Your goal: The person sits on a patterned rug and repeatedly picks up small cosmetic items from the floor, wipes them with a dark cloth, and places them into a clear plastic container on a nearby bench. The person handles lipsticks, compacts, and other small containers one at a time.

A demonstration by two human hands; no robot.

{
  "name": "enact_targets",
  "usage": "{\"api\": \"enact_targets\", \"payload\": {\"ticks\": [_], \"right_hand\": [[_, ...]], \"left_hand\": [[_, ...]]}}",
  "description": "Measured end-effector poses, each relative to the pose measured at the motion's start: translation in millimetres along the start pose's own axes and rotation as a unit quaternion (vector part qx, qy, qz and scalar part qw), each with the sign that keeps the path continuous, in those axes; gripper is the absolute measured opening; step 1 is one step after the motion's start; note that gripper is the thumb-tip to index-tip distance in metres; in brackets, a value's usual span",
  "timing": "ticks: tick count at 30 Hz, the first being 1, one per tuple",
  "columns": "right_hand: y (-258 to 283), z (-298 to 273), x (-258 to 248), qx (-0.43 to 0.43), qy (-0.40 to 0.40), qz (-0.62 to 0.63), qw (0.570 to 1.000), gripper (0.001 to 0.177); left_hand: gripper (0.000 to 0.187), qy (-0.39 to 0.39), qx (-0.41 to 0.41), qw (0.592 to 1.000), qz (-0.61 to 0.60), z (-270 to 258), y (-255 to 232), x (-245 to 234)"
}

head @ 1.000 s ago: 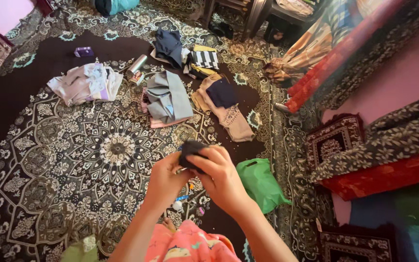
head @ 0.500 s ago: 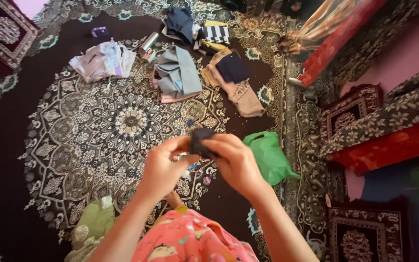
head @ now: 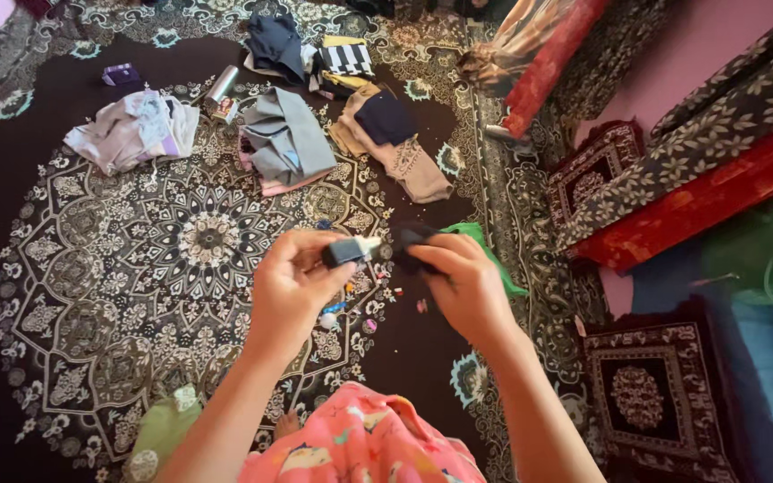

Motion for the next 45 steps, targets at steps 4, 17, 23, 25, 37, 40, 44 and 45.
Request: {"api": "enact_targets", "payload": {"ticks": [4, 17, 23, 25, 37, 40, 44, 45], "right_hand": [[30, 4, 30, 0.023, -0.011, 0.046, 0.999, 0.036], [54, -32, 92, 0.152, 0.026, -0.036, 0.987, 0.038], [67, -39, 87, 0.17, 0.038, -0.025, 0.984, 0.04], [71, -44, 91, 0.181, 0.042, -0.016, 0.982, 0.04], [91, -23, 113, 0.045, 0.031, -0.032, 0.998, 0.035], [91, -15, 103, 0.046, 0.011, -0.046, 0.998, 0.034], [122, -13, 113, -0.032, 0.002, -0.013, 0.999, 0.043], [129, -12, 118, -0.06, 0.015, -0.002, 0.998, 0.045]], "left_hand": [[0.034, 0.012, -0.024, 0.999, 0.04, 0, 5, -42], [0.037, 0.069, -0.117, 0.989, 0.066, -9, 36, -131], [0.033, 0.121, -0.138, 0.983, 0.004, -24, 45, -95], [0.032, 0.132, -0.144, 0.981, -0.001, -29, 47, -93], [0.033, 0.044, -0.084, 0.991, 0.097, 1, 14, -119], [0.031, 0.004, -0.127, 0.992, 0.02, 3, 3, -137], [0.033, -0.017, -0.186, 0.982, -0.018, -2, 10, -136], [0.03, -0.032, -0.216, 0.973, -0.07, -4, 11, -137]]}}
Point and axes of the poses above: each hand's wrist, its own z-axis towards the middle knuckle, its own x-axis out of the palm, y = z × x, the point moved 8 cm from there along z, towards the middle knuckle, and after that the axes turned 14 degrees about -y, right-handed, at the moved point
